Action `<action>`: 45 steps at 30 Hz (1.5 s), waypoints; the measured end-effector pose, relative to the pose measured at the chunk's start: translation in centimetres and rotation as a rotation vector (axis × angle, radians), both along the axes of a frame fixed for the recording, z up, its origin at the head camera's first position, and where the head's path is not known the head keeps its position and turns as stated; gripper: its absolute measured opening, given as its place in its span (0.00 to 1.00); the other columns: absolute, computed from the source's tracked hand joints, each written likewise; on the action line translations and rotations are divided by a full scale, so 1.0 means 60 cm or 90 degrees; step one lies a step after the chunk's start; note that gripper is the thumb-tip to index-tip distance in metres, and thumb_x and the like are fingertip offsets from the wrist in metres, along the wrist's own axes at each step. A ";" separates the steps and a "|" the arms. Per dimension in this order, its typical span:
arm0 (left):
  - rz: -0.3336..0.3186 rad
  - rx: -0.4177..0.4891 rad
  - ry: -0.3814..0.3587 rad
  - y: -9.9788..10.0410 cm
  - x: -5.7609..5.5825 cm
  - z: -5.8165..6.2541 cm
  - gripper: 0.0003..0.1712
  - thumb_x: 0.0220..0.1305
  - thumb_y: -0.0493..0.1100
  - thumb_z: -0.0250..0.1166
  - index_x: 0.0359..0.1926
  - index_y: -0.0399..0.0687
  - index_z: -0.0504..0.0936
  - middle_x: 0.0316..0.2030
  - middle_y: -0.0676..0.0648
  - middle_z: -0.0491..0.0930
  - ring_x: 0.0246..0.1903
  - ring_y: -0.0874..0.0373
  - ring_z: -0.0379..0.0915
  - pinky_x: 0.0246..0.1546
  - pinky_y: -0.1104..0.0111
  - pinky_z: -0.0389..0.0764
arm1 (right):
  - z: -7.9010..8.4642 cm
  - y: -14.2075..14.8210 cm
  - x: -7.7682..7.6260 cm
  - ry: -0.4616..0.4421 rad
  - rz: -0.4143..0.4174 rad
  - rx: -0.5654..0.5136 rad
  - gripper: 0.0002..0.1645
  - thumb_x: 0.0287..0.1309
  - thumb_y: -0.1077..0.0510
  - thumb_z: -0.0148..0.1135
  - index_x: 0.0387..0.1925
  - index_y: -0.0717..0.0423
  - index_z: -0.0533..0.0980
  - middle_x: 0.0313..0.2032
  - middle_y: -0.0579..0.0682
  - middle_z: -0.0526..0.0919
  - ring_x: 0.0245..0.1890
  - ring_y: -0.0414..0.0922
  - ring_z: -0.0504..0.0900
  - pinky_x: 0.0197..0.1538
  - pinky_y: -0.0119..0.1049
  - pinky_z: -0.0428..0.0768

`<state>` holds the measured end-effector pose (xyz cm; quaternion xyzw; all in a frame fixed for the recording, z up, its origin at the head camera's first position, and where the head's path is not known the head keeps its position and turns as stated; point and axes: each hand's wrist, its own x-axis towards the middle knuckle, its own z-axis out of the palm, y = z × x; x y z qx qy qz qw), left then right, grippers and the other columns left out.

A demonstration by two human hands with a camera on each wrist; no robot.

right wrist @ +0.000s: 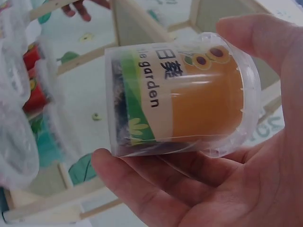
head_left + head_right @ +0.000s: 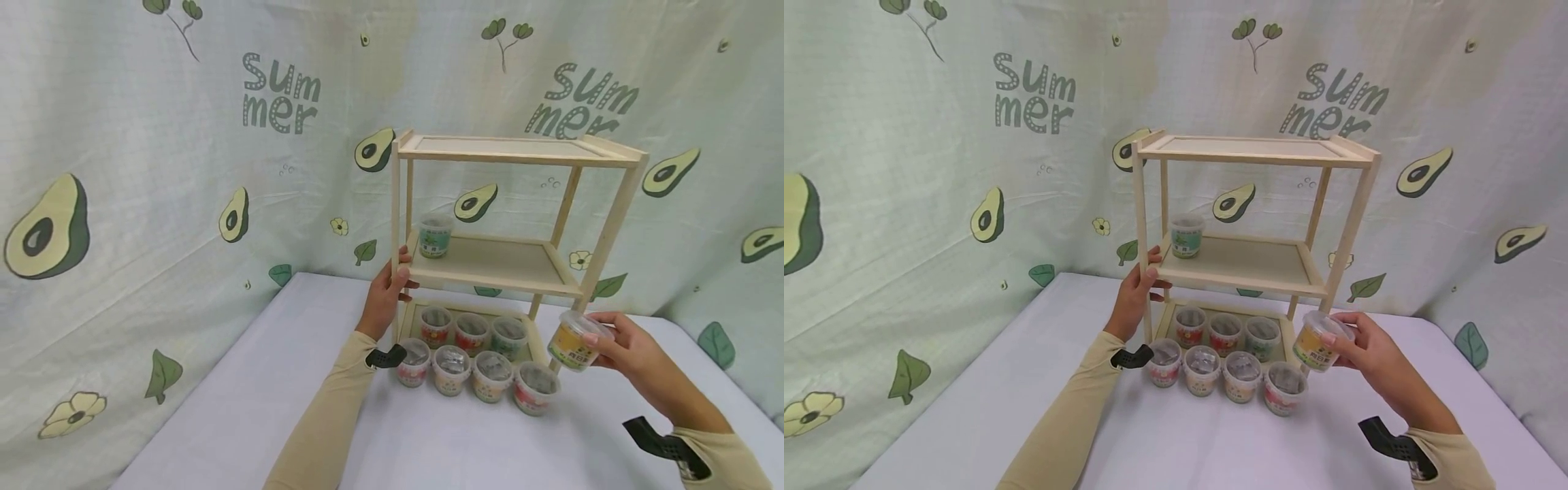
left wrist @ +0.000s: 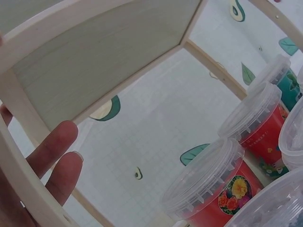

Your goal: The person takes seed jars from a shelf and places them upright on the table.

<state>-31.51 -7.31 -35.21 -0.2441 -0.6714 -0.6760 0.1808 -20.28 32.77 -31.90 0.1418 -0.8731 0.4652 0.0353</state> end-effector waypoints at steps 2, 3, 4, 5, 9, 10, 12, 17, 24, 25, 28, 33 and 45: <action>0.002 0.003 -0.002 -0.001 0.002 -0.001 0.21 0.80 0.46 0.51 0.68 0.49 0.72 0.73 0.55 0.63 0.46 0.45 0.80 0.36 0.63 0.79 | -0.007 0.003 0.000 -0.017 0.001 0.009 0.29 0.76 0.54 0.51 0.65 0.70 0.55 0.55 0.68 0.73 0.43 0.33 0.79 0.42 0.32 0.82; -0.002 0.005 -0.002 -0.001 0.002 -0.001 0.21 0.80 0.46 0.51 0.68 0.48 0.72 0.73 0.55 0.63 0.46 0.44 0.79 0.36 0.62 0.79 | -0.011 0.006 0.000 -0.025 0.001 0.014 0.30 0.76 0.54 0.51 0.65 0.70 0.55 0.55 0.68 0.74 0.43 0.32 0.79 0.42 0.32 0.82; -0.005 0.006 -0.003 -0.002 0.004 -0.001 0.21 0.80 0.45 0.51 0.68 0.47 0.72 0.73 0.54 0.63 0.47 0.42 0.79 0.37 0.61 0.79 | -0.014 0.008 -0.001 -0.030 0.001 0.021 0.30 0.76 0.54 0.51 0.65 0.71 0.55 0.54 0.67 0.74 0.42 0.31 0.78 0.42 0.32 0.82; -0.008 0.003 -0.002 -0.002 0.005 0.001 0.21 0.80 0.45 0.51 0.68 0.45 0.71 0.74 0.52 0.62 0.47 0.40 0.79 0.37 0.59 0.79 | -0.016 0.011 -0.002 -0.032 0.003 0.026 0.30 0.76 0.54 0.52 0.65 0.71 0.55 0.54 0.67 0.75 0.42 0.31 0.78 0.41 0.32 0.82; -0.025 -0.004 0.002 -0.004 0.005 0.004 0.24 0.80 0.44 0.50 0.70 0.40 0.68 0.75 0.46 0.59 0.49 0.36 0.77 0.40 0.52 0.80 | -0.022 0.025 -0.006 -0.047 0.027 0.037 0.29 0.75 0.57 0.52 0.64 0.73 0.55 0.51 0.63 0.76 0.42 0.32 0.79 0.41 0.34 0.82; -0.026 -0.005 0.003 -0.004 0.004 0.004 0.24 0.80 0.44 0.50 0.70 0.39 0.68 0.75 0.46 0.59 0.49 0.36 0.77 0.40 0.50 0.80 | -0.023 0.028 -0.007 -0.058 0.033 0.040 0.29 0.74 0.57 0.52 0.64 0.73 0.55 0.51 0.62 0.77 0.42 0.33 0.79 0.41 0.34 0.82; -0.023 -0.005 0.003 -0.005 0.002 0.003 0.24 0.80 0.45 0.50 0.70 0.40 0.68 0.75 0.47 0.58 0.49 0.36 0.77 0.40 0.50 0.79 | -0.024 0.033 -0.009 -0.083 0.047 0.046 0.30 0.74 0.56 0.52 0.64 0.73 0.55 0.51 0.61 0.77 0.43 0.35 0.80 0.42 0.36 0.82; -0.005 -0.002 0.005 -0.003 -0.001 0.000 0.23 0.80 0.48 0.51 0.70 0.47 0.70 0.74 0.52 0.63 0.49 0.39 0.78 0.38 0.58 0.79 | -0.030 0.044 -0.016 -0.141 0.066 0.068 0.34 0.73 0.52 0.53 0.64 0.73 0.54 0.52 0.61 0.76 0.44 0.38 0.80 0.43 0.38 0.82; 0.004 0.008 0.013 -0.002 -0.002 -0.003 0.21 0.79 0.49 0.52 0.68 0.52 0.73 0.72 0.57 0.65 0.47 0.44 0.79 0.36 0.65 0.79 | -0.051 0.066 -0.025 -0.169 0.078 0.085 0.38 0.70 0.50 0.55 0.65 0.74 0.53 0.54 0.62 0.74 0.45 0.40 0.78 0.44 0.41 0.81; 0.002 0.009 0.012 -0.002 -0.002 -0.003 0.21 0.79 0.49 0.52 0.67 0.52 0.73 0.72 0.58 0.64 0.47 0.44 0.79 0.36 0.65 0.79 | -0.054 0.070 -0.026 -0.176 0.076 0.093 0.38 0.70 0.50 0.56 0.65 0.74 0.54 0.54 0.61 0.74 0.46 0.40 0.77 0.44 0.42 0.80; -0.003 0.009 0.010 0.000 -0.001 -0.001 0.21 0.79 0.49 0.53 0.67 0.51 0.73 0.72 0.59 0.63 0.47 0.44 0.80 0.36 0.64 0.79 | -0.063 0.076 -0.030 -0.196 0.071 0.109 0.39 0.68 0.50 0.58 0.65 0.73 0.54 0.55 0.62 0.74 0.48 0.44 0.75 0.45 0.45 0.79; -0.010 0.004 0.009 -0.001 -0.001 0.001 0.23 0.79 0.48 0.52 0.69 0.48 0.71 0.74 0.57 0.62 0.49 0.39 0.78 0.40 0.51 0.80 | -0.071 0.079 -0.035 -0.211 0.063 0.133 0.41 0.66 0.49 0.61 0.64 0.73 0.55 0.56 0.64 0.73 0.53 0.54 0.74 0.47 0.50 0.79; 0.005 0.000 0.008 -0.002 -0.002 -0.001 0.21 0.79 0.48 0.52 0.68 0.51 0.72 0.72 0.59 0.64 0.49 0.38 0.79 0.39 0.55 0.81 | -0.085 0.074 -0.036 -0.206 0.089 0.173 0.39 0.66 0.49 0.62 0.65 0.71 0.59 0.60 0.70 0.70 0.57 0.62 0.70 0.48 0.55 0.77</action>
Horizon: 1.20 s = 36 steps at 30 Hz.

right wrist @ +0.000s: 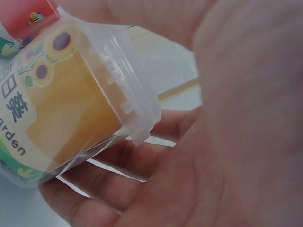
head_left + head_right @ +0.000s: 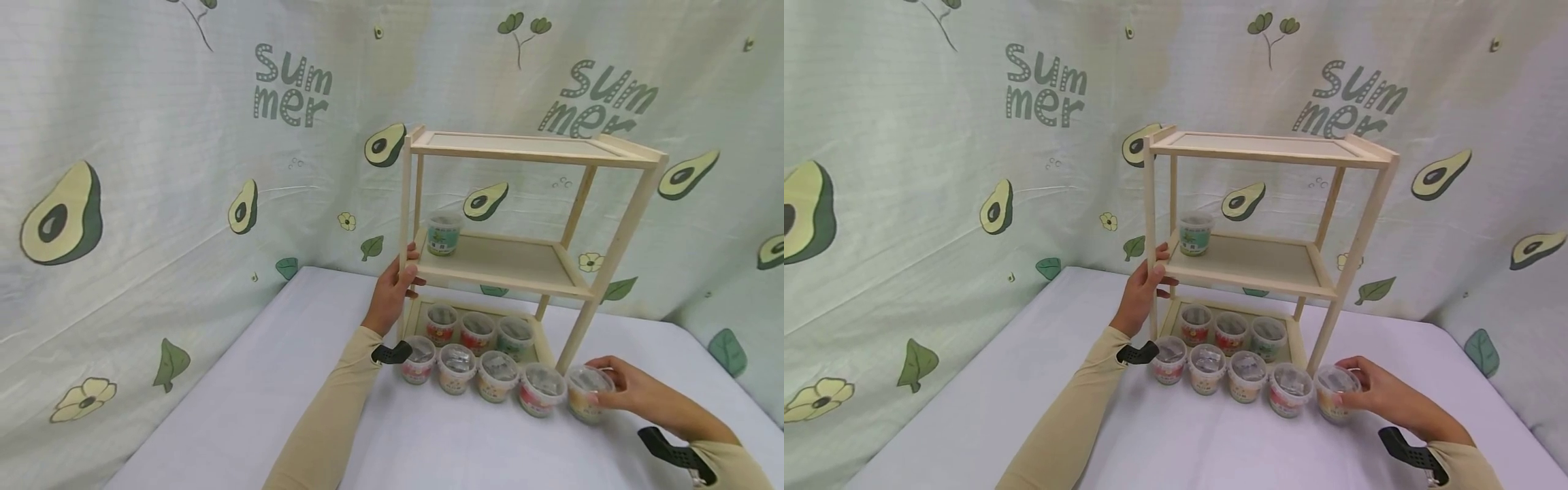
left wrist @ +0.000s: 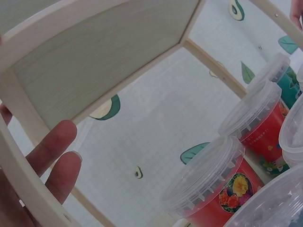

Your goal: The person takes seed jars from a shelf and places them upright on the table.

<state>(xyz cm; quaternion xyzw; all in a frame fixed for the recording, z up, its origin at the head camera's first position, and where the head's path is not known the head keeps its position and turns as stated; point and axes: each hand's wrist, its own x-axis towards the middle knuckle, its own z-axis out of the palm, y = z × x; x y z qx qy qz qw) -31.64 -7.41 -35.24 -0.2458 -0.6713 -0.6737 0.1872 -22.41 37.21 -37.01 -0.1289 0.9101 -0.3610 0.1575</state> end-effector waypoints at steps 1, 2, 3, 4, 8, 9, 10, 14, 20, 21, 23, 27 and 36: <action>-0.003 0.001 0.001 0.000 0.000 0.000 0.22 0.79 0.48 0.52 0.68 0.50 0.72 0.72 0.58 0.64 0.49 0.37 0.78 0.39 0.54 0.81 | -0.001 0.000 0.000 0.000 0.002 0.002 0.40 0.66 0.49 0.62 0.66 0.72 0.59 0.61 0.72 0.68 0.58 0.64 0.69 0.49 0.57 0.77; -0.004 0.001 0.003 0.001 -0.001 0.000 0.22 0.79 0.48 0.52 0.68 0.49 0.72 0.73 0.57 0.64 0.49 0.35 0.78 0.39 0.52 0.81 | -0.002 0.000 -0.001 0.002 0.006 0.001 0.40 0.66 0.50 0.62 0.66 0.72 0.59 0.62 0.73 0.67 0.59 0.65 0.68 0.50 0.58 0.77; -0.005 0.000 0.004 0.001 -0.001 0.001 0.22 0.79 0.48 0.52 0.69 0.49 0.72 0.73 0.56 0.64 0.49 0.34 0.78 0.39 0.52 0.80 | -0.003 0.000 -0.001 0.003 0.009 0.003 0.40 0.66 0.50 0.62 0.67 0.73 0.59 0.63 0.74 0.66 0.60 0.67 0.67 0.50 0.60 0.76; -0.005 0.000 0.004 0.001 -0.002 0.000 0.22 0.79 0.48 0.52 0.69 0.49 0.72 0.73 0.55 0.64 0.49 0.33 0.77 0.39 0.53 0.80 | -0.004 -0.001 -0.001 0.004 0.011 0.003 0.41 0.66 0.49 0.62 0.67 0.73 0.60 0.64 0.75 0.64 0.61 0.68 0.65 0.51 0.62 0.76; -0.008 0.001 0.000 0.000 -0.003 -0.001 0.22 0.79 0.49 0.52 0.69 0.53 0.72 0.72 0.58 0.65 0.50 0.31 0.76 0.38 0.60 0.80 | -0.009 -0.001 -0.003 -0.001 0.010 -0.001 0.41 0.66 0.49 0.61 0.67 0.74 0.59 0.65 0.76 0.62 0.62 0.69 0.63 0.52 0.66 0.74; -0.010 0.002 -0.001 0.000 -0.003 -0.001 0.22 0.79 0.49 0.52 0.69 0.54 0.72 0.72 0.59 0.65 0.50 0.31 0.76 0.37 0.62 0.79 | -0.010 -0.001 -0.003 -0.003 0.010 -0.002 0.42 0.66 0.49 0.61 0.67 0.74 0.59 0.65 0.77 0.61 0.63 0.70 0.63 0.52 0.67 0.74; -0.010 0.002 -0.001 0.000 -0.003 -0.001 0.22 0.79 0.49 0.52 0.69 0.54 0.72 0.72 0.59 0.65 0.50 0.31 0.76 0.37 0.63 0.79 | -0.010 0.000 -0.003 -0.006 0.010 -0.004 0.42 0.66 0.49 0.61 0.68 0.73 0.58 0.66 0.77 0.60 0.63 0.71 0.62 0.52 0.67 0.74; -0.011 0.003 0.001 0.000 -0.001 -0.001 0.22 0.79 0.50 0.52 0.69 0.53 0.72 0.72 0.59 0.64 0.50 0.32 0.76 0.36 0.63 0.79 | -0.011 0.000 -0.004 -0.018 0.014 -0.008 0.43 0.65 0.49 0.62 0.69 0.72 0.57 0.66 0.78 0.58 0.62 0.71 0.62 0.51 0.66 0.74; -0.009 0.001 0.003 0.000 0.000 0.000 0.23 0.79 0.51 0.53 0.69 0.53 0.72 0.72 0.58 0.65 0.49 0.34 0.77 0.37 0.63 0.79 | -0.012 -0.002 -0.005 -0.024 0.028 -0.019 0.42 0.65 0.51 0.62 0.69 0.73 0.58 0.65 0.74 0.63 0.60 0.63 0.66 0.50 0.60 0.75; -0.008 0.000 0.002 0.000 0.000 0.000 0.23 0.79 0.51 0.53 0.69 0.54 0.72 0.72 0.58 0.65 0.49 0.35 0.78 0.37 0.63 0.79 | -0.013 -0.002 -0.004 -0.019 0.030 -0.016 0.42 0.65 0.51 0.62 0.69 0.73 0.58 0.65 0.74 0.62 0.60 0.64 0.65 0.51 0.61 0.75; -0.008 -0.002 0.001 0.000 0.000 0.000 0.23 0.79 0.52 0.52 0.69 0.55 0.72 0.71 0.58 0.66 0.49 0.37 0.79 0.37 0.63 0.79 | -0.013 -0.003 -0.002 -0.015 0.031 -0.008 0.42 0.66 0.51 0.62 0.69 0.73 0.58 0.66 0.76 0.60 0.61 0.67 0.64 0.51 0.63 0.75; -0.008 -0.005 -0.001 -0.001 -0.001 -0.001 0.25 0.78 0.54 0.52 0.70 0.56 0.71 0.69 0.58 0.69 0.47 0.42 0.80 0.37 0.63 0.80 | -0.009 -0.003 0.002 -0.011 0.039 0.004 0.45 0.66 0.50 0.61 0.72 0.71 0.54 0.68 0.80 0.54 0.64 0.73 0.59 0.51 0.67 0.73; -0.007 -0.003 -0.001 -0.001 0.001 0.001 0.23 0.79 0.53 0.52 0.69 0.54 0.72 0.71 0.59 0.66 0.49 0.36 0.78 0.37 0.63 0.79 | 0.021 -0.007 0.010 0.115 0.009 -0.022 0.35 0.74 0.53 0.55 0.70 0.72 0.58 0.62 0.69 0.73 0.56 0.47 0.79 0.46 0.41 0.81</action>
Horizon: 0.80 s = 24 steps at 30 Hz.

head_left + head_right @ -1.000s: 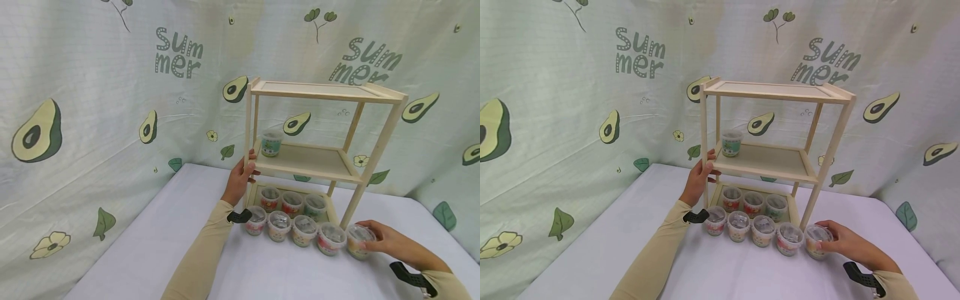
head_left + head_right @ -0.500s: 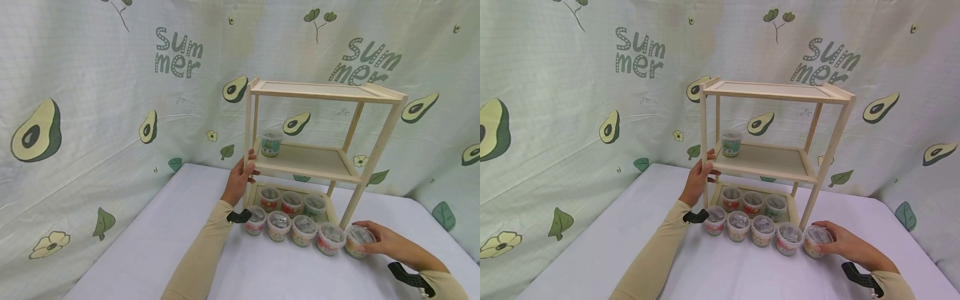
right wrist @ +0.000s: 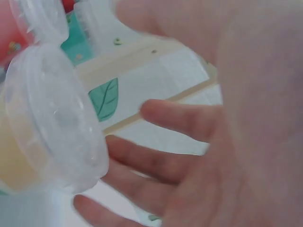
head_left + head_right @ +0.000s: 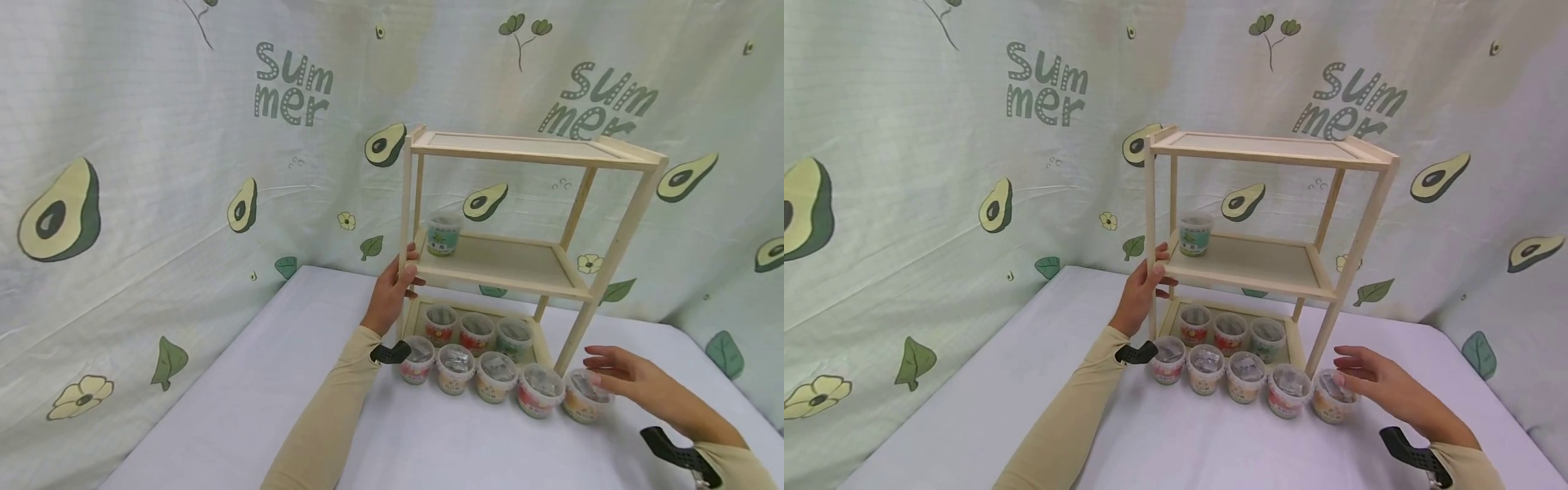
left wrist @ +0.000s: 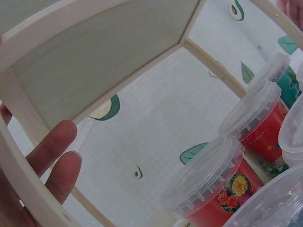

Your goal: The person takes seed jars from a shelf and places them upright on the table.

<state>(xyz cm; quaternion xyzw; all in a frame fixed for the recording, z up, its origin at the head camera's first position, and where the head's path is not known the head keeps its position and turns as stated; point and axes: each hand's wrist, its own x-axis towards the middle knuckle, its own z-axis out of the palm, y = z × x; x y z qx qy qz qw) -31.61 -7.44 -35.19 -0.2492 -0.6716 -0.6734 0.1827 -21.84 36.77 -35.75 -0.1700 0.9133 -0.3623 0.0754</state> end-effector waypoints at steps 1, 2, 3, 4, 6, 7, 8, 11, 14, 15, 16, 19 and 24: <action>0.000 -0.001 0.000 0.000 0.000 0.000 0.23 0.79 0.52 0.52 0.69 0.55 0.72 0.71 0.60 0.66 0.49 0.37 0.78 0.37 0.63 0.79 | 0.002 0.000 0.001 0.025 -0.010 -0.011 0.33 0.74 0.54 0.55 0.69 0.72 0.59 0.60 0.64 0.76 0.54 0.40 0.80 0.45 0.36 0.81; 0.002 -0.002 0.001 0.001 0.000 0.000 0.23 0.79 0.52 0.52 0.69 0.55 0.72 0.71 0.59 0.65 0.48 0.39 0.79 0.37 0.62 0.79 | 0.004 0.000 0.002 0.050 -0.020 -0.025 0.31 0.74 0.55 0.55 0.68 0.71 0.61 0.58 0.58 0.79 0.51 0.34 0.80 0.44 0.33 0.80; 0.003 -0.002 0.001 0.001 -0.001 0.000 0.22 0.79 0.51 0.52 0.69 0.54 0.72 0.71 0.59 0.65 0.48 0.40 0.79 0.37 0.61 0.80 | 0.006 0.000 0.002 0.072 -0.028 -0.041 0.29 0.74 0.56 0.55 0.67 0.71 0.63 0.56 0.51 0.81 0.49 0.30 0.79 0.43 0.31 0.80; 0.003 -0.001 0.002 0.001 -0.001 0.000 0.22 0.79 0.51 0.52 0.69 0.54 0.72 0.72 0.59 0.65 0.48 0.41 0.79 0.38 0.60 0.80 | 0.008 0.001 0.003 0.092 -0.032 -0.061 0.27 0.74 0.58 0.56 0.65 0.70 0.65 0.54 0.45 0.81 0.47 0.27 0.79 0.42 0.30 0.80; 0.001 0.001 0.002 0.001 0.000 0.001 0.22 0.80 0.49 0.51 0.69 0.52 0.72 0.73 0.57 0.64 0.48 0.41 0.79 0.38 0.56 0.80 | 0.011 0.002 0.005 0.122 -0.032 -0.096 0.23 0.74 0.60 0.54 0.63 0.69 0.67 0.51 0.34 0.81 0.46 0.28 0.80 0.41 0.29 0.81; 0.000 0.002 0.002 0.002 0.000 0.001 0.22 0.80 0.49 0.51 0.69 0.51 0.72 0.73 0.57 0.63 0.48 0.41 0.79 0.39 0.53 0.80 | 0.013 0.002 0.005 0.134 -0.031 -0.112 0.21 0.74 0.61 0.54 0.62 0.69 0.68 0.50 0.30 0.81 0.46 0.29 0.81 0.41 0.29 0.81; -0.003 0.002 0.001 0.002 0.000 0.001 0.23 0.80 0.48 0.51 0.70 0.50 0.71 0.73 0.56 0.63 0.48 0.40 0.79 0.40 0.51 0.80 | 0.015 0.002 0.005 0.144 -0.030 -0.127 0.20 0.75 0.62 0.53 0.61 0.68 0.68 0.49 0.29 0.80 0.46 0.30 0.82 0.41 0.30 0.82; -0.014 0.002 -0.002 0.001 0.000 0.001 0.24 0.80 0.47 0.50 0.71 0.47 0.70 0.74 0.53 0.61 0.50 0.36 0.78 0.43 0.42 0.78 | 0.021 -0.003 0.007 0.170 -0.033 -0.149 0.17 0.76 0.62 0.51 0.60 0.66 0.70 0.49 0.29 0.81 0.46 0.32 0.84 0.41 0.30 0.83; -0.028 0.002 -0.010 -0.001 0.002 0.005 0.25 0.80 0.46 0.50 0.71 0.43 0.68 0.75 0.50 0.60 0.51 0.34 0.76 0.45 0.38 0.76 | 0.025 -0.010 0.011 0.190 -0.044 -0.158 0.16 0.76 0.61 0.51 0.59 0.65 0.71 0.48 0.31 0.83 0.45 0.33 0.84 0.41 0.30 0.83; -0.031 0.000 -0.013 -0.002 0.009 0.011 0.25 0.80 0.45 0.50 0.71 0.42 0.68 0.75 0.48 0.59 0.51 0.33 0.76 0.45 0.38 0.76 | 0.026 -0.013 0.012 0.192 -0.052 -0.160 0.16 0.76 0.60 0.51 0.58 0.65 0.71 0.47 0.31 0.83 0.44 0.33 0.85 0.41 0.30 0.83; -0.034 -0.002 -0.015 -0.003 0.016 0.017 0.25 0.80 0.45 0.50 0.71 0.40 0.67 0.75 0.46 0.59 0.51 0.33 0.76 0.45 0.38 0.76 | 0.028 -0.015 0.013 0.193 -0.060 -0.159 0.16 0.76 0.60 0.51 0.58 0.64 0.71 0.47 0.31 0.83 0.44 0.33 0.85 0.40 0.30 0.83; -0.033 -0.012 -0.021 -0.004 0.036 0.034 0.25 0.80 0.44 0.50 0.71 0.37 0.66 0.74 0.43 0.60 0.51 0.33 0.76 0.45 0.40 0.77 | 0.031 -0.020 0.016 0.199 -0.079 -0.159 0.17 0.76 0.58 0.52 0.57 0.66 0.71 0.45 0.32 0.83 0.42 0.34 0.85 0.40 0.30 0.83; -0.030 -0.011 -0.014 -0.003 0.013 0.016 0.25 0.80 0.46 0.50 0.72 0.41 0.66 0.75 0.46 0.59 0.52 0.34 0.76 0.45 0.39 0.77 | 0.039 -0.029 0.021 0.197 -0.091 -0.155 0.18 0.76 0.56 0.53 0.58 0.65 0.71 0.45 0.34 0.84 0.41 0.37 0.86 0.40 0.29 0.83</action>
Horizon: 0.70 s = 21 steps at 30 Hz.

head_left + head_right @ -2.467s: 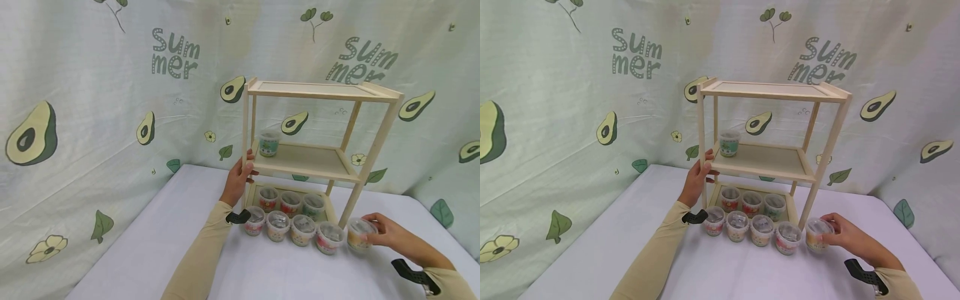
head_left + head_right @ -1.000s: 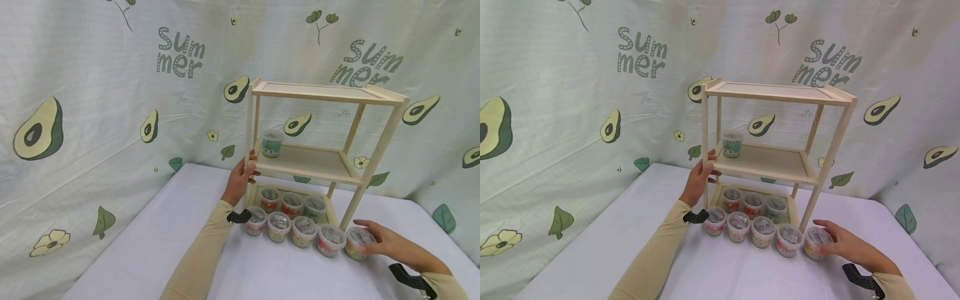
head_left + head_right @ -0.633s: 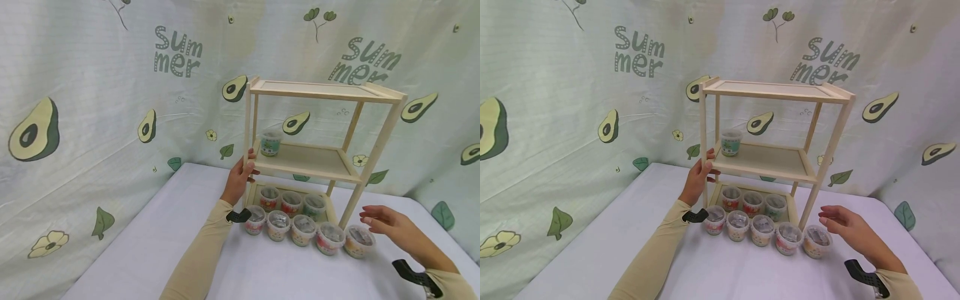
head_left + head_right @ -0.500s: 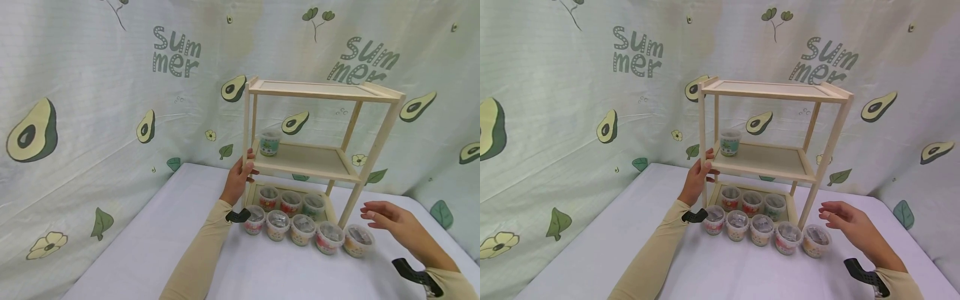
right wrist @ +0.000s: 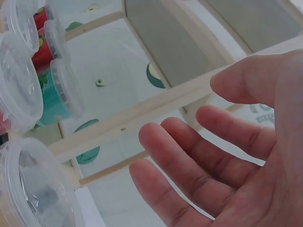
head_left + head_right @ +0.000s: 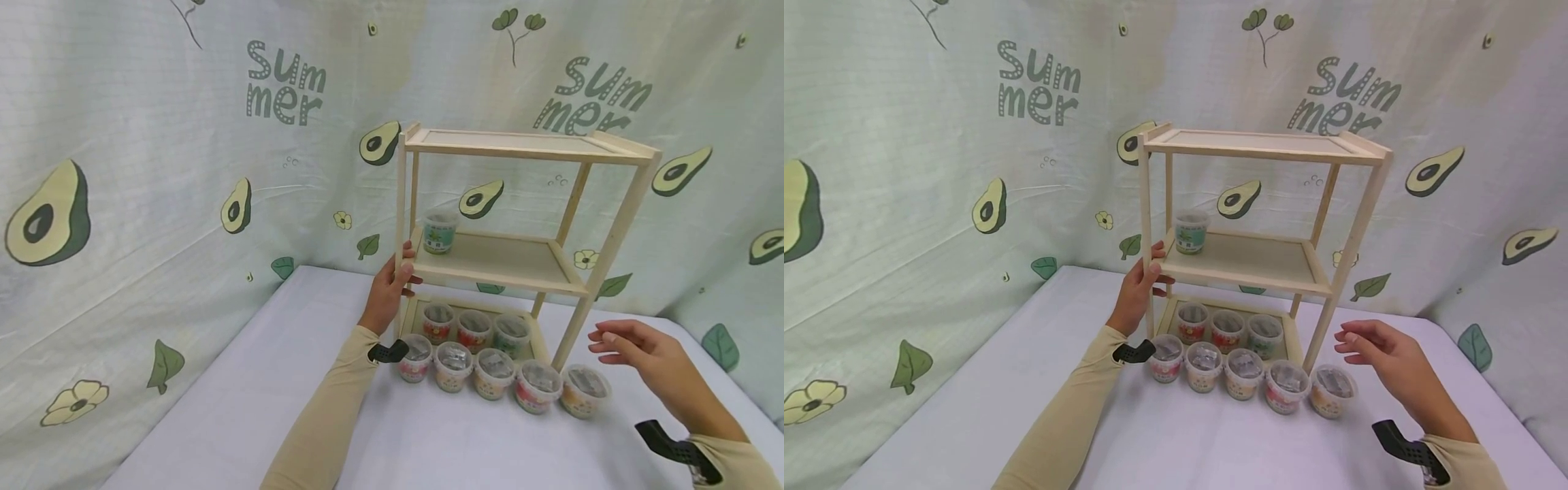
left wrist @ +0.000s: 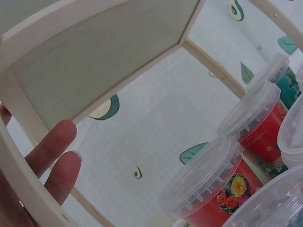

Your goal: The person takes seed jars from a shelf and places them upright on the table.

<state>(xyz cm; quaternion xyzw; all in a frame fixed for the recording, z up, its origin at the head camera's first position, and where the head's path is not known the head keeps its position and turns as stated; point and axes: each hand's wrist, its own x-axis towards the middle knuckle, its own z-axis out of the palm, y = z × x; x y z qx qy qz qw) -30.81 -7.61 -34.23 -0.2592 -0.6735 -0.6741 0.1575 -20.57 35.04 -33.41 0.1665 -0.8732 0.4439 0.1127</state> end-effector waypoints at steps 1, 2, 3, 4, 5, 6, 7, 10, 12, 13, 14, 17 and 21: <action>0.002 0.002 0.003 0.001 -0.007 -0.006 0.25 0.80 0.47 0.49 0.72 0.42 0.67 0.75 0.47 0.58 0.52 0.34 0.76 0.45 0.39 0.76 | 0.002 -0.002 0.001 0.001 0.001 -0.001 0.18 0.76 0.57 0.53 0.58 0.65 0.71 0.45 0.35 0.84 0.41 0.37 0.86 0.40 0.30 0.83; 0.006 0.004 0.007 0.002 -0.012 -0.011 0.25 0.80 0.47 0.49 0.72 0.44 0.67 0.75 0.49 0.59 0.51 0.35 0.76 0.44 0.39 0.77 | 0.003 -0.004 0.003 0.003 0.004 -0.001 0.18 0.76 0.57 0.53 0.58 0.65 0.71 0.45 0.35 0.84 0.42 0.37 0.86 0.40 0.30 0.83; 0.013 0.005 0.012 0.003 -0.013 -0.013 0.25 0.80 0.48 0.50 0.71 0.46 0.68 0.75 0.51 0.60 0.51 0.36 0.77 0.43 0.41 0.78 | 0.005 -0.006 0.004 0.006 0.006 -0.002 0.18 0.76 0.57 0.53 0.58 0.65 0.72 0.45 0.36 0.85 0.42 0.37 0.86 0.40 0.30 0.83; 0.019 0.005 0.015 0.004 -0.013 -0.013 0.24 0.80 0.48 0.50 0.71 0.47 0.69 0.74 0.53 0.61 0.50 0.37 0.77 0.43 0.43 0.79 | 0.006 -0.009 0.005 0.009 0.007 -0.002 0.17 0.76 0.57 0.53 0.58 0.64 0.72 0.45 0.36 0.85 0.42 0.37 0.86 0.40 0.30 0.83; 0.024 0.004 0.016 0.004 -0.012 -0.013 0.23 0.80 0.48 0.50 0.71 0.48 0.70 0.74 0.54 0.62 0.50 0.38 0.78 0.42 0.46 0.79 | 0.007 -0.012 0.006 0.013 0.008 -0.005 0.17 0.75 0.58 0.53 0.58 0.64 0.72 0.45 0.37 0.85 0.42 0.37 0.86 0.40 0.30 0.83; 0.027 0.005 0.016 0.004 -0.012 -0.013 0.23 0.80 0.48 0.50 0.70 0.49 0.70 0.73 0.56 0.63 0.49 0.39 0.78 0.41 0.50 0.80 | 0.009 -0.014 0.007 0.017 0.010 -0.006 0.16 0.75 0.58 0.53 0.57 0.64 0.72 0.45 0.37 0.85 0.42 0.37 0.86 0.40 0.30 0.83; 0.030 0.006 0.015 0.004 -0.012 -0.013 0.22 0.80 0.48 0.50 0.70 0.50 0.71 0.73 0.57 0.63 0.49 0.40 0.79 0.40 0.53 0.80 | 0.010 -0.017 0.008 0.021 0.014 -0.009 0.16 0.75 0.59 0.53 0.57 0.65 0.73 0.45 0.37 0.85 0.42 0.37 0.86 0.40 0.30 0.83; 0.034 0.007 0.015 0.004 -0.014 -0.013 0.22 0.80 0.49 0.51 0.69 0.52 0.71 0.71 0.59 0.65 0.48 0.43 0.79 0.38 0.59 0.80 | 0.013 -0.025 0.008 0.029 0.027 -0.020 0.15 0.75 0.61 0.54 0.56 0.66 0.73 0.45 0.39 0.85 0.42 0.38 0.86 0.40 0.29 0.83; 0.035 0.007 0.013 0.003 -0.016 -0.013 0.22 0.80 0.49 0.51 0.69 0.53 0.72 0.71 0.59 0.65 0.47 0.44 0.79 0.38 0.60 0.80 | 0.014 -0.030 0.008 0.035 0.039 -0.027 0.15 0.74 0.63 0.53 0.56 0.69 0.72 0.46 0.41 0.85 0.42 0.38 0.86 0.40 0.30 0.83; 0.033 0.007 0.012 0.003 -0.017 -0.013 0.22 0.80 0.49 0.51 0.69 0.52 0.71 0.71 0.59 0.65 0.48 0.43 0.79 0.38 0.59 0.80 | 0.014 -0.032 0.008 0.038 0.044 -0.029 0.15 0.74 0.63 0.53 0.56 0.70 0.72 0.46 0.42 0.86 0.42 0.38 0.86 0.40 0.30 0.83; 0.031 0.006 0.011 0.003 -0.018 -0.013 0.23 0.80 0.49 0.51 0.70 0.51 0.71 0.72 0.58 0.65 0.48 0.43 0.79 0.39 0.58 0.80 | 0.013 -0.035 0.007 0.040 0.048 -0.029 0.15 0.74 0.64 0.53 0.56 0.71 0.72 0.46 0.42 0.86 0.42 0.38 0.86 0.40 0.30 0.83; 0.021 0.005 0.008 0.003 -0.016 -0.010 0.23 0.80 0.46 0.50 0.71 0.46 0.69 0.73 0.53 0.63 0.49 0.39 0.78 0.40 0.54 0.80 | 0.014 -0.044 0.005 0.047 0.063 -0.029 0.15 0.74 0.65 0.52 0.55 0.73 0.71 0.45 0.44 0.85 0.41 0.38 0.86 0.40 0.31 0.83; 0.008 0.000 0.009 0.002 0.007 0.009 0.23 0.80 0.42 0.50 0.70 0.38 0.68 0.74 0.45 0.61 0.50 0.35 0.77 0.41 0.51 0.80 | 0.020 -0.057 0.004 0.065 0.081 -0.030 0.14 0.74 0.65 0.52 0.54 0.72 0.72 0.44 0.46 0.86 0.41 0.39 0.86 0.40 0.32 0.83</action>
